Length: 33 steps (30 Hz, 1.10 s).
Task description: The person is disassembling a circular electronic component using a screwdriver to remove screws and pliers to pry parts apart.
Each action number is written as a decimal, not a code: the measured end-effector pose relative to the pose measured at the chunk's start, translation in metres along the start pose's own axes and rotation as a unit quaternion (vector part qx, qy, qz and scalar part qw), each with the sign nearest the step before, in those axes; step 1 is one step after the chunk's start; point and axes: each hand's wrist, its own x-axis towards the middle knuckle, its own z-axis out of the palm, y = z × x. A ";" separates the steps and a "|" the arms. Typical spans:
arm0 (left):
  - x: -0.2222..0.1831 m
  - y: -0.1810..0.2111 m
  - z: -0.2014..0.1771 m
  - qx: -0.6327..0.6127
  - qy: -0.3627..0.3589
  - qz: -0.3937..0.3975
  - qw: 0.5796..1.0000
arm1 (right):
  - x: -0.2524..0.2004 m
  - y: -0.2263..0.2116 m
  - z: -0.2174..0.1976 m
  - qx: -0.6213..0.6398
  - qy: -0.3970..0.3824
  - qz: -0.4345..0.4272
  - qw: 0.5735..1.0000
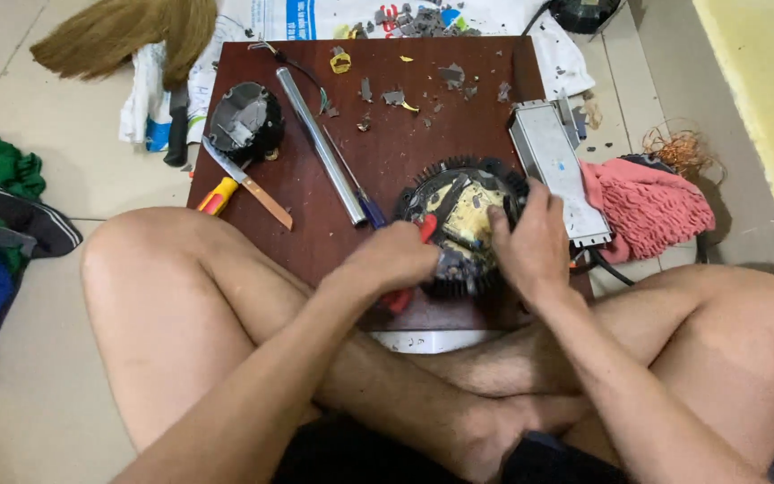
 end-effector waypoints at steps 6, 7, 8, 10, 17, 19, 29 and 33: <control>0.037 -0.030 -0.013 0.148 0.062 0.030 0.987 | 0.002 -0.025 -0.026 -0.068 -0.047 -0.153 0.985; 0.033 -0.032 -0.014 0.146 0.062 0.031 0.987 | 0.001 -0.028 -0.025 -0.070 -0.047 -0.154 0.985; 0.030 -0.034 -0.015 0.157 0.053 0.031 0.986 | 0.000 -0.032 -0.025 -0.031 -0.068 -0.212 0.975; 0.022 -0.035 -0.019 0.164 0.045 0.030 0.985 | -0.004 -0.037 -0.024 0.007 -0.089 -0.270 0.959; 0.015 -0.062 -0.026 0.009 0.037 0.034 0.999 | 0.001 -0.027 -0.016 0.013 -0.084 -0.121 0.989; 0.034 -0.078 -0.019 -0.057 0.052 0.017 0.997 | 0.003 -0.027 -0.014 0.031 -0.078 -0.087 0.993; 0.110 -0.113 0.013 -0.184 0.156 -0.045 0.969 | -0.004 -0.064 -0.004 0.172 -0.157 0.081 0.969; 0.070 -0.090 0.003 -0.131 0.146 -0.066 0.978 | -0.006 -0.064 -0.007 0.212 -0.135 0.089 0.964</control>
